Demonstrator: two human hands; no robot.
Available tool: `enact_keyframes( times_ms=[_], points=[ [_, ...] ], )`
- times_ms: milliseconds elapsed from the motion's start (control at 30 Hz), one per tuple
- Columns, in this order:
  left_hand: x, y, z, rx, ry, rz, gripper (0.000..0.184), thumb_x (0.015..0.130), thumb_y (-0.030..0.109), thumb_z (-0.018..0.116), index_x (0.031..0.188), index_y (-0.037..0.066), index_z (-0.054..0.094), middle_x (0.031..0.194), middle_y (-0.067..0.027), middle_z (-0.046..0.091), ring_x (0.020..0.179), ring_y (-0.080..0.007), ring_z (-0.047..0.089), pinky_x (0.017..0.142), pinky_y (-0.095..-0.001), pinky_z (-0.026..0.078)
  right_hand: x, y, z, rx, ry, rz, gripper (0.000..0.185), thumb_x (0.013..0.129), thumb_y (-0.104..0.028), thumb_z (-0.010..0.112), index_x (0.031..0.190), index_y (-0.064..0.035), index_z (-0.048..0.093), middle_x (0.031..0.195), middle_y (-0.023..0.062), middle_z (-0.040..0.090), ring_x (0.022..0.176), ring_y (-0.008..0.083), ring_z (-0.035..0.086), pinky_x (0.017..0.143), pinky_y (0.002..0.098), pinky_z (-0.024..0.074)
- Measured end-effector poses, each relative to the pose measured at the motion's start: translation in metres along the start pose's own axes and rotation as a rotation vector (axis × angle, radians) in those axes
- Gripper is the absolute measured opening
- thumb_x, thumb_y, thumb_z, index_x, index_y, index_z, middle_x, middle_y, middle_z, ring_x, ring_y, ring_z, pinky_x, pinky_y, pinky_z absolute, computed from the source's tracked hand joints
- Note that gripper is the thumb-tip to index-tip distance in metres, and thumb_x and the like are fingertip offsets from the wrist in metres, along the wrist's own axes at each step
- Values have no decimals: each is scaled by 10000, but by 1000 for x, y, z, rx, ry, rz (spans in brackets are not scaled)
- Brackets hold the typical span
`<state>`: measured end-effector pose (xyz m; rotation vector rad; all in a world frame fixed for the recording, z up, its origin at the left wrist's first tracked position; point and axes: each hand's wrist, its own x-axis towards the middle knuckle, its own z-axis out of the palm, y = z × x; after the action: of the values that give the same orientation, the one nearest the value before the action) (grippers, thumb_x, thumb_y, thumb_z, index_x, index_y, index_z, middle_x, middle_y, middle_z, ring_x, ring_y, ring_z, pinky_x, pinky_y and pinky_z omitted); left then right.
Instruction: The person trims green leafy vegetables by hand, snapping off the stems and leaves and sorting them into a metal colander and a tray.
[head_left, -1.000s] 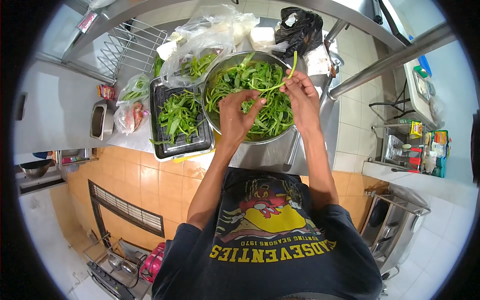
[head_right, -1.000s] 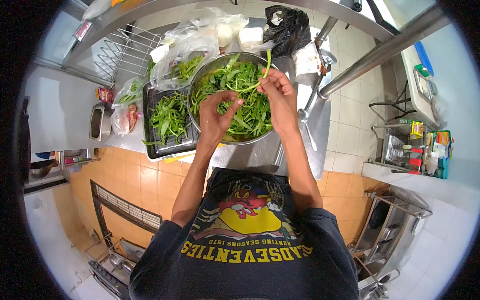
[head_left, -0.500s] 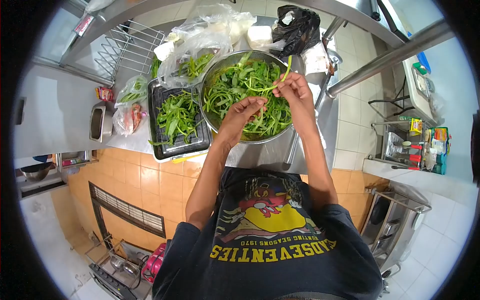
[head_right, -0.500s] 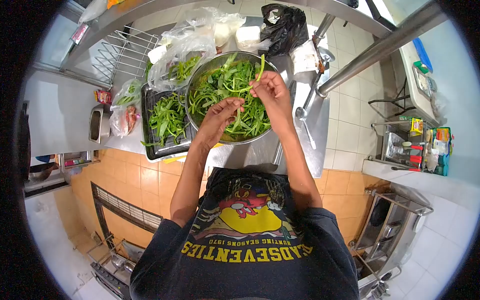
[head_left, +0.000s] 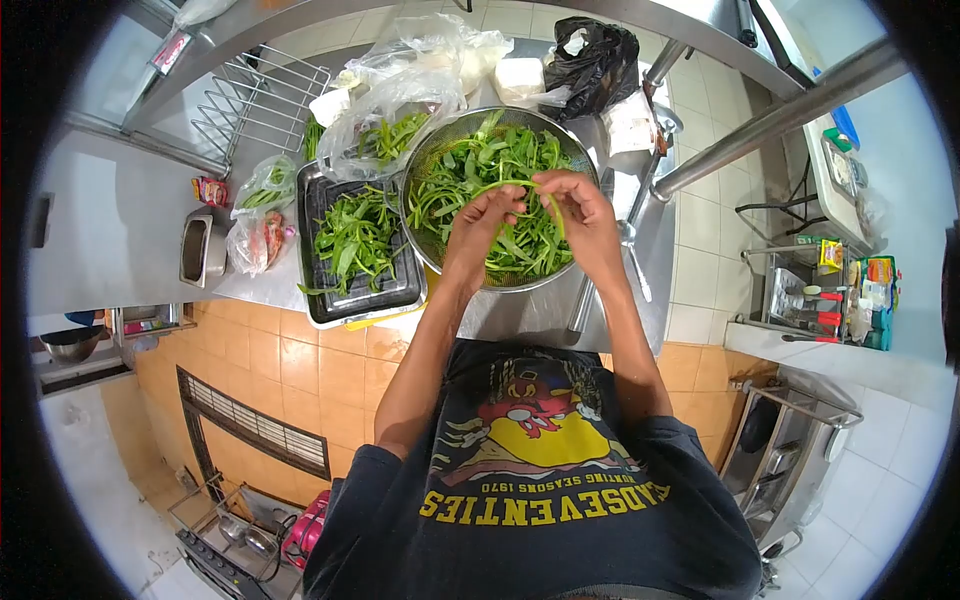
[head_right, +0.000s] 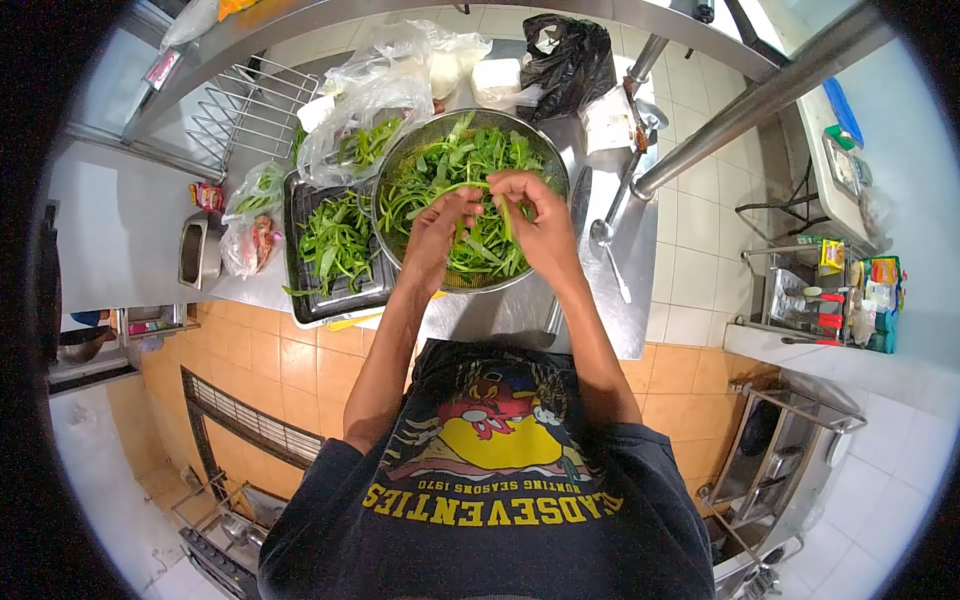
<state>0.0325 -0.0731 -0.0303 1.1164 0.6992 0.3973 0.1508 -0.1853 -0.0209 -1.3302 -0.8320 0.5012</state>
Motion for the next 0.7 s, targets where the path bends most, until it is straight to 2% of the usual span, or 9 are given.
enact_keyframes(
  times_ms=[133, 267, 333, 467, 567, 633, 700],
  points=[
    [12, -7, -7, 2, 40, 13, 251, 961, 300, 638, 1044, 77, 717, 909, 4, 692, 818, -84, 546, 790, -246, 410, -3, 3, -4, -108, -31, -39, 169, 902, 93, 553, 985, -22, 645, 1061, 50, 644, 975, 125, 607, 883, 249, 463],
    [12, -6, -8, -4, 57, 120, 223, 923, 232, 685, 1031, 40, 719, 877, -15, 702, 837, -85, 595, 796, -245, 442, -4, 0, -9, -73, -87, 109, 177, 904, 93, 548, 1023, -5, 635, 1046, 30, 648, 991, 95, 582, 899, 243, 459],
    [14, -11, -9, 99, 55, 233, 202, 914, 195, 681, 1010, 21, 720, 871, -20, 704, 817, -97, 605, 782, -251, 459, -5, -5, -10, 0, -87, 195, 156, 918, 50, 574, 1044, -5, 649, 1026, 29, 655, 975, 87, 584, 886, 237, 460],
    [9, -7, -2, 403, 76, 439, 186, 899, 154, 673, 967, -15, 712, 861, -30, 706, 779, -112, 608, 757, -267, 481, -2, 12, -6, -114, -56, 149, 152, 917, -42, 637, 1063, -14, 672, 954, 30, 671, 903, 96, 605, 824, 242, 468],
    [3, 1, 1, 475, 84, 375, 142, 917, 131, 665, 968, 7, 713, 870, -6, 690, 849, -78, 589, 822, -247, 458, -1, 10, -2, -212, -27, 157, 152, 921, -62, 646, 1060, -9, 672, 919, 29, 676, 859, 105, 626, 798, 250, 484],
    [-2, 10, 4, 478, 59, 392, 145, 921, 132, 661, 966, 2, 705, 874, -6, 684, 850, -81, 584, 823, -247, 454, -1, 9, 1, -251, -1, 166, 144, 931, -61, 635, 1058, -1, 669, 896, 30, 677, 823, 116, 639, 781, 258, 496],
    [-2, 11, 2, 439, 32, 385, 147, 926, 134, 655, 968, -2, 694, 881, -7, 680, 849, -84, 581, 825, -248, 451, -2, 11, 7, -57, 25, 229, 142, 937, -70, 632, 1045, 15, 668, 895, 43, 682, 801, 125, 645, 778, 265, 502]
  ],
)
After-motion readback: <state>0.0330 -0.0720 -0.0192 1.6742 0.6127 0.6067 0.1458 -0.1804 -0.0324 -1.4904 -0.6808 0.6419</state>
